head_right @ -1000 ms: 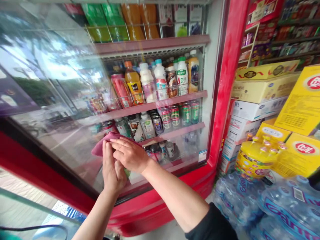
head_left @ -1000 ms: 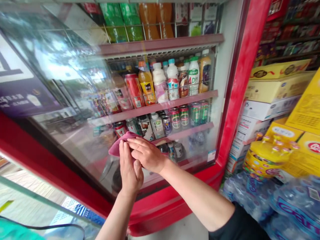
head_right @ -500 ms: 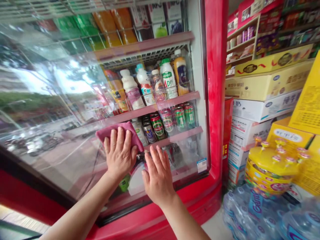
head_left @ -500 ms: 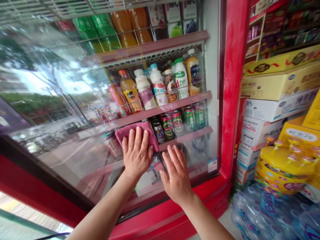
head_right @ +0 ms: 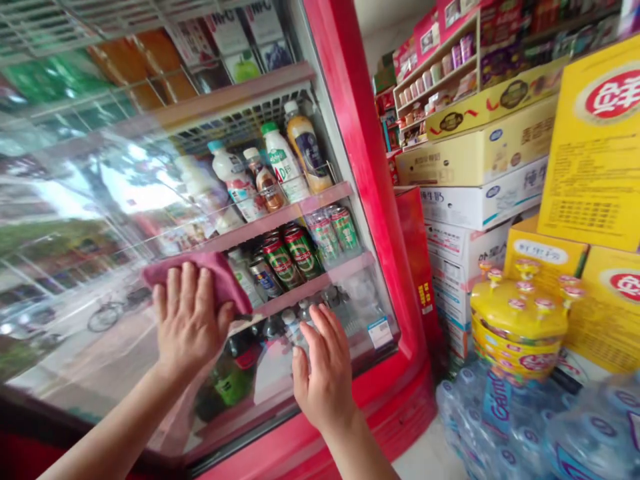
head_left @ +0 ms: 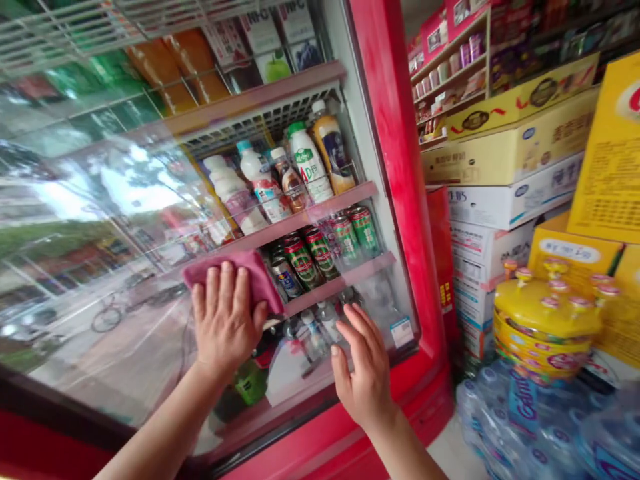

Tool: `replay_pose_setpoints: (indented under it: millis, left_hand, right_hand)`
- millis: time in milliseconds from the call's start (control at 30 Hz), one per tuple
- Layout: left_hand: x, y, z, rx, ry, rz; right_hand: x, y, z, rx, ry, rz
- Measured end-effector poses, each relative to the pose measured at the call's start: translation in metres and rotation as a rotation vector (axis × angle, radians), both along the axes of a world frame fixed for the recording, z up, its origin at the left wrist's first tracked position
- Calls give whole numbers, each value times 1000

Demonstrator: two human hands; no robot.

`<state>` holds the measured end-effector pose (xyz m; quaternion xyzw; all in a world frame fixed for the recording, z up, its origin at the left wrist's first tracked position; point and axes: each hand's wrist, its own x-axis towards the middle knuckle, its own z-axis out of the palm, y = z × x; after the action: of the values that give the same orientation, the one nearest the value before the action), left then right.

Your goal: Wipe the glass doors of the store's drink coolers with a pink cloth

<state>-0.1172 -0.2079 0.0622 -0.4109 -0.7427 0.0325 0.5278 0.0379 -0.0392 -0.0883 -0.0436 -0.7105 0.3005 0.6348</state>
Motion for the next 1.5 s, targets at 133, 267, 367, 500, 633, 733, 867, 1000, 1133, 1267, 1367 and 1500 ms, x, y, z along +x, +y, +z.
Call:
replay_pose_setpoints:
  millis: [133, 267, 367, 500, 633, 733, 867, 1000, 1133, 1267, 1367, 1500]
  left_hand:
    - [1, 5, 14, 104, -54, 41]
    - [9, 67, 11, 21, 5, 16]
    - [17, 112, -5, -269, 53, -98]
    - [21, 135, -15, -559, 102, -238]
    - [19, 141, 34, -452, 101, -207]
    - [21, 161, 96, -162, 52, -157]
    - [29, 202, 134, -24, 4, -193]
    - [31, 221, 84, -404, 50, -260]
    - [23, 214, 23, -870, 93, -358]
    - [22, 210, 37, -788, 84, -348]
    - [27, 219, 81, -492, 63, -285]
    - [39, 244, 114, -137, 6, -284]
  right_hand:
    - [7, -6, 6, 0, -2, 53]
    - [8, -13, 10, -3, -10, 79]
    - [7, -13, 11, -16, -8, 100]
    - [7, -5, 12, -47, 11, 88]
    - [9, 9, 11, -66, 17, 33]
    - [12, 22, 10, -81, 18, 0]
    - [15, 36, 6, -112, -4, -14]
    - [15, 40, 5, -129, -14, -12]
    - [18, 38, 7, -129, -11, 10]
    - [21, 38, 8, -144, -31, 34]
    - [22, 41, 7, -151, -40, 36]
    - [21, 43, 6, -156, -47, 31]
